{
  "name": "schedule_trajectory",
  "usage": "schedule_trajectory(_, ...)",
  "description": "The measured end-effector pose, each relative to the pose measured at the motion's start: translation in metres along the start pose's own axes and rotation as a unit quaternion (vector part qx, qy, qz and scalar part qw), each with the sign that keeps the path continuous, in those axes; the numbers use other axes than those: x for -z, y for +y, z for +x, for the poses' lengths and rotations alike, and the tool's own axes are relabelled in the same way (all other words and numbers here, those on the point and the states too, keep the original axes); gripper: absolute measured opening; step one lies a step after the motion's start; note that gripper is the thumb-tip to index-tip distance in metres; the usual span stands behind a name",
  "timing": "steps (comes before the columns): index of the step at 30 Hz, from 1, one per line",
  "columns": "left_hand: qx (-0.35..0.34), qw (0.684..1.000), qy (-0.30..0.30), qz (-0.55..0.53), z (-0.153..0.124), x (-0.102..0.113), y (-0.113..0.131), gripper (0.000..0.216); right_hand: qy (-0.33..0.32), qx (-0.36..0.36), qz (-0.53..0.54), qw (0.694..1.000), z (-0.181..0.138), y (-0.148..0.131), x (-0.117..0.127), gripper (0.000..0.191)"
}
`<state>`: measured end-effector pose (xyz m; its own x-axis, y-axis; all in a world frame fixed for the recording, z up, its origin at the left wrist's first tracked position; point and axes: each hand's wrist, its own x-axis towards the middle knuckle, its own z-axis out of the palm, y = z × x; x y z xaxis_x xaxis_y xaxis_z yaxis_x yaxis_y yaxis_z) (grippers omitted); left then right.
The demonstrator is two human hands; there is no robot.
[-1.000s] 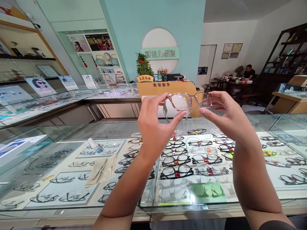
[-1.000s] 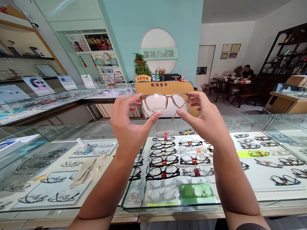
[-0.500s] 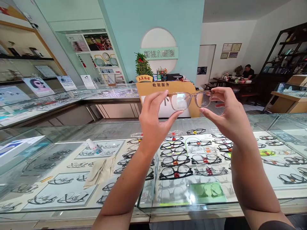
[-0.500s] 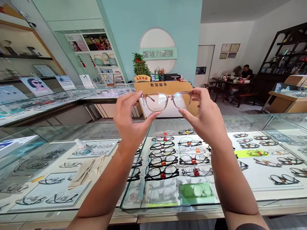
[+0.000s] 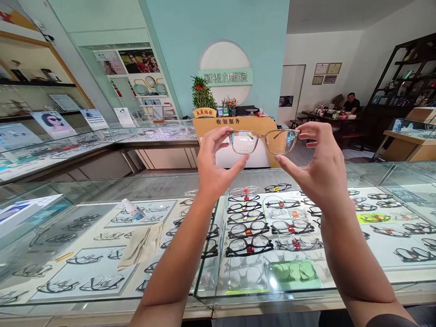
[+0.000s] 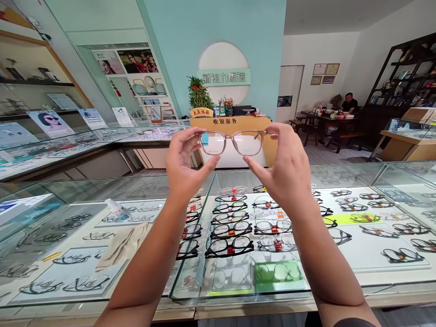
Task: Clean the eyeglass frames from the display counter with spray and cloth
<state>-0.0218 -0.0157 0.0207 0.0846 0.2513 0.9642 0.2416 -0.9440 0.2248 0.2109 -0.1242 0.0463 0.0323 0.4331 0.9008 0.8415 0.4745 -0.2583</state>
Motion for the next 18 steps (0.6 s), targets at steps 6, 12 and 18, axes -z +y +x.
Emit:
schedule_trajectory(6, 0.018, 1.0, 0.018, -0.002, -0.003, -0.007, -0.006, 0.072, -0.004, 0.003, -0.012, 1.0, -0.002, -0.005, -0.003, 0.058)
schedule_trajectory(12, -0.005, 0.998, 0.047, 0.028, -0.003, -0.01, 0.002, 0.069, -0.003, 0.0, -0.004, 1.0, -0.001, -0.005, -0.004, 0.056)
schedule_trajectory(18, -0.085, 0.981, 0.127, 0.123, -0.009, -0.014, 0.021, 0.076, -0.043, -0.041, 0.062, 0.996, 0.003, 0.002, -0.001, 0.057)
